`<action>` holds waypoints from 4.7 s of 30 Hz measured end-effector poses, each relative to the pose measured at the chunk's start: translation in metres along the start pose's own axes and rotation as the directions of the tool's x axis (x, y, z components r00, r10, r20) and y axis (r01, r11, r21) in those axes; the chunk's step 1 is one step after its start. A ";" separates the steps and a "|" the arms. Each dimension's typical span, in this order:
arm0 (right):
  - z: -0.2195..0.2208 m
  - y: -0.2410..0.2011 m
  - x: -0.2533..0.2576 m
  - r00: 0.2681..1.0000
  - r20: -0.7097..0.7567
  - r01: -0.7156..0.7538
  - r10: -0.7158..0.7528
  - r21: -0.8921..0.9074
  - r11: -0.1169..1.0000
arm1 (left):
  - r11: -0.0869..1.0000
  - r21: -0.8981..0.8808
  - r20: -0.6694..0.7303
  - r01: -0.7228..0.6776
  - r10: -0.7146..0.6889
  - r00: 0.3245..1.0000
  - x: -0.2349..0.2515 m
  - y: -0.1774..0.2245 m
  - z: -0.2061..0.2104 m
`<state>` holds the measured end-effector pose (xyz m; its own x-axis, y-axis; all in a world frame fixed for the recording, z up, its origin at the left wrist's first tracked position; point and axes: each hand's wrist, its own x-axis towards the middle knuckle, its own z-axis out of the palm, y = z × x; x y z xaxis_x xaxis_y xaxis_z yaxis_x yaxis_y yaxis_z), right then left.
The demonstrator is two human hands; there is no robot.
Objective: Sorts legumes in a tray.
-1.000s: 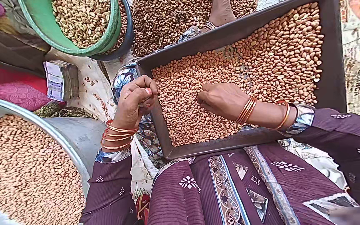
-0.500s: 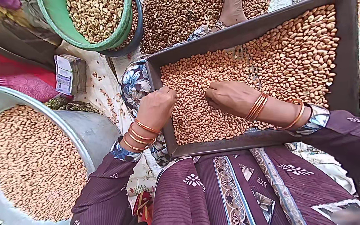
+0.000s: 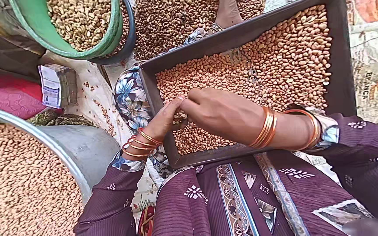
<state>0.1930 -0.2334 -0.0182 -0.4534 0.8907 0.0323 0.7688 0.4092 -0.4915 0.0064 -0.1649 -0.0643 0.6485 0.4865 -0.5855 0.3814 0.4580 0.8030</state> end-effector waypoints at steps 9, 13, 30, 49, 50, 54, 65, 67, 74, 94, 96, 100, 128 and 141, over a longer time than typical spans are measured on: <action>-0.049 0.067 -0.055 0.961 -0.017 -0.277 0.277 -0.100 0.956 | 0.559 0.776 0.145 -0.292 0.293 0.945 -0.011 -0.002 -0.018; -0.042 0.083 -0.072 0.947 0.104 -0.300 0.304 -0.056 0.952 | 0.142 0.986 0.076 -0.083 0.055 0.996 -0.038 -0.001 -0.006; -0.055 0.101 -0.086 0.895 0.147 -0.421 0.421 -0.030 0.907 | 0.068 0.998 0.026 -0.017 -0.137 0.990 -0.009 0.035 0.000; 0.040 0.048 -0.004 0.966 0.193 0.129 -0.170 0.210 0.969 | 0.910 0.320 0.093 -0.264 0.247 0.964 0.039 0.058 -0.026; 0.048 0.043 0.004 0.957 0.209 0.157 -0.200 0.205 0.966 | 0.927 0.268 0.086 -0.263 0.249 0.965 0.038 0.057 -0.026; 0.066 0.033 0.021 0.938 0.279 0.183 -0.205 0.103 0.978 | 0.931 0.243 0.047 -0.271 0.268 0.962 0.039 0.052 -0.028; 0.035 0.015 0.008 0.902 0.395 0.117 -0.175 0.167 0.979 | 0.300 0.871 0.259 -0.390 0.394 0.882 0.124 0.056 0.003; 0.010 0.028 -0.001 0.953 0.247 0.128 -0.176 0.198 0.972 | 0.205 0.904 0.285 -0.374 0.362 0.888 0.132 0.059 0.015; -0.089 0.108 -0.049 0.895 -0.310 -0.344 0.321 -0.022 0.939 | 0.089 0.947 0.263 -0.308 0.331 0.906 0.141 0.060 0.038; -0.025 0.103 -0.064 0.612 0.466 -0.661 0.639 -0.142 0.737 | 0.793 0.223 -0.061 -0.567 0.591 0.804 0.085 0.052 -0.019; -0.016 0.095 -0.068 0.845 0.433 -0.433 0.313 0.212 0.876 | 0.738 0.396 0.000 -0.546 0.595 0.804 0.080 0.041 -0.017; -0.014 0.099 -0.049 0.986 0.043 -0.164 0.158 0.228 0.960 | 0.480 0.690 0.161 -0.542 0.628 0.761 0.082 0.030 -0.018; 0.012 0.126 0.014 0.987 0.133 -0.104 0.091 0.098 0.990 | 0.303 0.926 0.067 -0.226 0.459 0.886 0.081 0.013 -0.016; -0.004 0.136 -0.014 0.984 0.140 -0.133 0.113 0.147 0.980 | 0.874 -0.211 0.056 -0.437 0.458 0.887 0.084 0.024 -0.018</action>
<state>0.3060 -0.1888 -0.0819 -0.4224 0.8947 -0.1451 0.7477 0.2534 -0.6137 0.0581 -0.1003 -0.0962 0.7870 0.5995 -0.1458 -0.0894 0.3447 0.9344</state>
